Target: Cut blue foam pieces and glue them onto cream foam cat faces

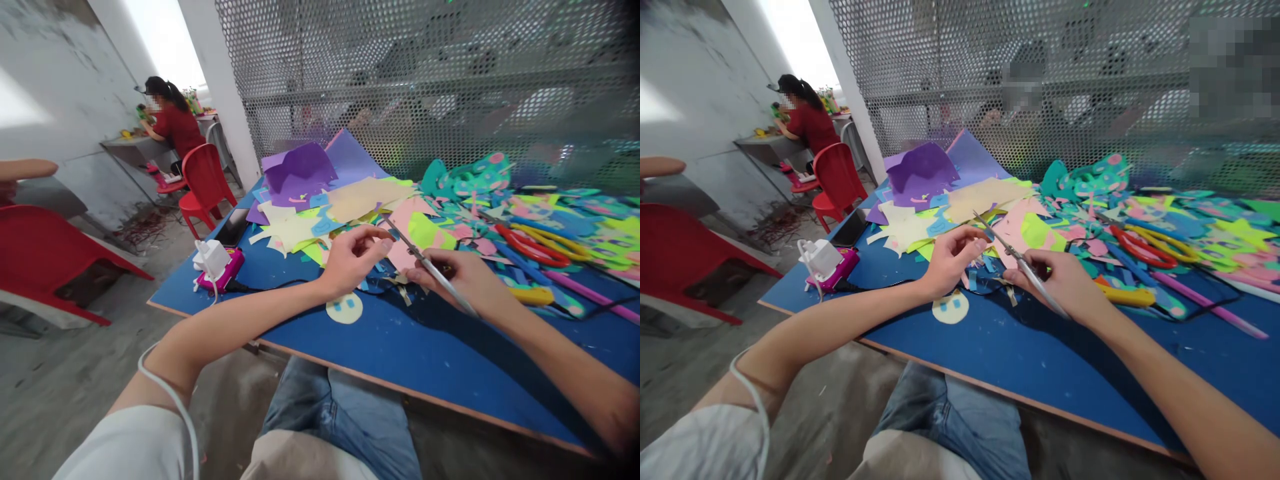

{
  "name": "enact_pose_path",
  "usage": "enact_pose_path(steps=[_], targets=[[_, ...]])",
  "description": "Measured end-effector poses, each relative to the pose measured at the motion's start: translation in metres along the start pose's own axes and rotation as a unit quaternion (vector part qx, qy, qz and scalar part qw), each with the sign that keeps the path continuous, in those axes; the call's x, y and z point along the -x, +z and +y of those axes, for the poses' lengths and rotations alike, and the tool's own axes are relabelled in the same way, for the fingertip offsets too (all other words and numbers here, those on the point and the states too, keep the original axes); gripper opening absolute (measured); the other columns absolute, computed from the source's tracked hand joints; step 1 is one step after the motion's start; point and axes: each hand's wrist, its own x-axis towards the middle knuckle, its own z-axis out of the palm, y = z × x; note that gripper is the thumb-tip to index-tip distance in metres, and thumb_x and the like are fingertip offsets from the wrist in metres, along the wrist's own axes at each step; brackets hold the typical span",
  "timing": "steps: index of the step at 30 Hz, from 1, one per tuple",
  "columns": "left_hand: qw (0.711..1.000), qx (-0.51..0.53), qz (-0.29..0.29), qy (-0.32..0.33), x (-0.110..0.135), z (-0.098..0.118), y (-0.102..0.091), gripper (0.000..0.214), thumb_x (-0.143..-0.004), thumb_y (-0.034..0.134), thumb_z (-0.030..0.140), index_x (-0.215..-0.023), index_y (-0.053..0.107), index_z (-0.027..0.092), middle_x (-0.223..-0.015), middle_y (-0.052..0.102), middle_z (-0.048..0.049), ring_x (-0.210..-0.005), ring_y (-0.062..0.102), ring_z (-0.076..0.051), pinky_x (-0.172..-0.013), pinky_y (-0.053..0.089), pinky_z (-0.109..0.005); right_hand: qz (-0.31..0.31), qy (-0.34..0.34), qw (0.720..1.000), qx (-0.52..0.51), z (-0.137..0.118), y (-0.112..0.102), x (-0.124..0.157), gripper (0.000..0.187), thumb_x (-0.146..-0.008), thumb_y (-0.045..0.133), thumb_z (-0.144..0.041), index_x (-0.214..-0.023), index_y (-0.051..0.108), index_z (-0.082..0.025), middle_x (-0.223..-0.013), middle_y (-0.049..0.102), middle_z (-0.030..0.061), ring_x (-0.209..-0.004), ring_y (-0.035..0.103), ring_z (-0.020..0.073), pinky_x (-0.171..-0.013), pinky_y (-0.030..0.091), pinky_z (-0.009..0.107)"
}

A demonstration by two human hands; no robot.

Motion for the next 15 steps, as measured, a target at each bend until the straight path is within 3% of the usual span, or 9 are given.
enact_pose_path(steps=[9,15], targets=[[1.0,0.022,0.013,-0.013,-0.0019,-0.0029,0.0004,0.032,-0.085,0.074,0.048,-0.088,0.065,0.018,-0.061,0.044,0.0061,-0.055,0.035,-0.006,-0.051,0.029,-0.025,0.019,0.001,1.0,0.018,-0.0011,0.0026,0.0018,0.06,-0.08,0.068,-0.077,-0.07,0.058,-0.019,-0.063,0.051,0.0005,-0.06,0.042,0.0143,-0.056,0.036,0.029],[0.997,0.057,0.032,-0.038,-0.0068,-0.0051,-0.0003,0.024,-0.081,0.074,0.038,-0.083,0.065,0.016,-0.071,0.056,0.003,-0.06,0.043,-0.005,-0.055,0.033,-0.023,0.023,-0.008,1.0,0.016,0.0013,0.0053,0.0009,0.059,-0.078,0.071,-0.076,-0.066,0.052,-0.02,-0.059,0.045,-0.002,-0.058,0.037,0.0129,-0.053,0.033,0.027]])
